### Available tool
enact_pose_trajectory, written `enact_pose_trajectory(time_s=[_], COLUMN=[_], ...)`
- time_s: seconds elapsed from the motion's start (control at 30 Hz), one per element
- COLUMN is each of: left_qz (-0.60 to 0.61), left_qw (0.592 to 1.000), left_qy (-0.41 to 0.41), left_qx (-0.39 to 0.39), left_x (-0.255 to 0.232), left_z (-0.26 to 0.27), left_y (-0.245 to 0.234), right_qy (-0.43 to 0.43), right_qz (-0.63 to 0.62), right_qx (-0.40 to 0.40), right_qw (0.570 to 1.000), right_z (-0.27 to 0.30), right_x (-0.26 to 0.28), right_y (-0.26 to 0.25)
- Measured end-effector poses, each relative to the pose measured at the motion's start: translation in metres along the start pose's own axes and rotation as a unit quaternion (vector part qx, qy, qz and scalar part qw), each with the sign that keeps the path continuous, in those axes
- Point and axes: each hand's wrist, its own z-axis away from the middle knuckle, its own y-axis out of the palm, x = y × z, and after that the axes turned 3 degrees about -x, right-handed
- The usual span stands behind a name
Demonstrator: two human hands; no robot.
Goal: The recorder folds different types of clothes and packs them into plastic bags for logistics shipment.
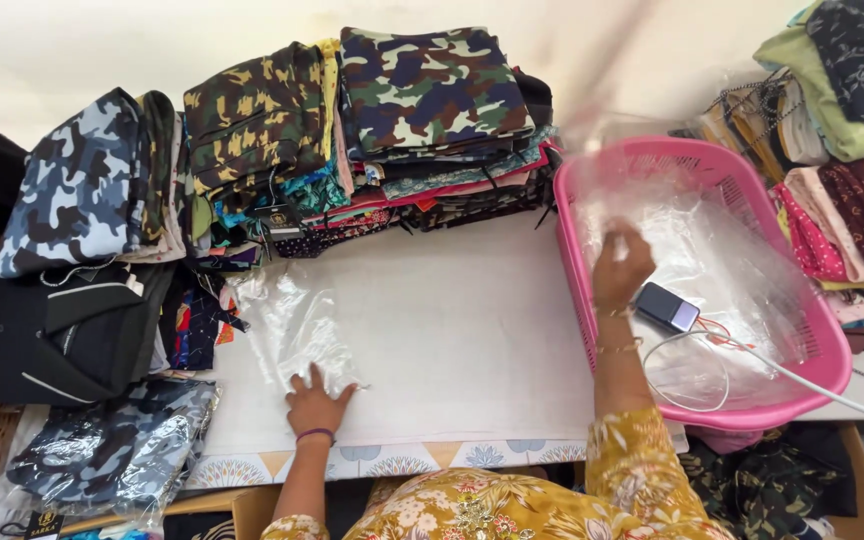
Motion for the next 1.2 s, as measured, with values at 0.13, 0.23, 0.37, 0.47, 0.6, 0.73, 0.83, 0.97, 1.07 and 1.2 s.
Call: enact_pose_trajectory(time_s=[0.13,0.23,0.37,0.47,0.6,0.73,0.83,0.97,1.07,1.2], left_qz=[0.016,0.027,0.167,0.233,0.153,-0.003,-0.003,-0.009,0.0,0.023], left_qw=[0.999,0.998,0.983,0.949,0.936,0.916,0.917,0.918,0.917,0.92], left_qy=[-0.044,-0.056,-0.02,0.086,0.311,0.374,0.387,0.378,0.381,0.367], left_qx=[0.008,0.031,-0.079,-0.196,-0.054,0.144,0.095,0.118,0.122,0.134], left_x=[0.035,0.059,0.07,0.056,0.021,-0.004,-0.001,0.001,0.006,0.002], left_z=[-0.007,-0.018,-0.026,-0.022,0.006,0.044,0.046,0.043,0.04,0.041], left_y=[-0.003,0.003,0.007,0.016,0.015,0.001,0.015,0.017,0.018,0.011], right_qy=[-0.143,-0.206,-0.255,-0.23,-0.223,-0.207,-0.194,-0.186,-0.133,0.098], right_qz=[-0.086,-0.08,-0.088,0.0,0.03,-0.023,-0.01,0.041,0.051,-0.023], right_qx=[0.156,0.473,0.565,0.7,0.6,0.391,0.284,0.282,0.301,0.304], right_qw=[0.974,0.853,0.78,0.676,0.768,0.897,0.939,0.94,0.943,0.947], right_z=[0.036,0.081,0.168,0.196,0.145,0.025,-0.021,-0.049,-0.058,-0.071], right_x=[0.08,0.114,0.103,0.098,0.133,0.194,0.214,0.225,0.225,0.197], right_y=[-0.011,-0.011,0.008,0.027,0.079,0.141,0.184,0.218,0.231,0.255])
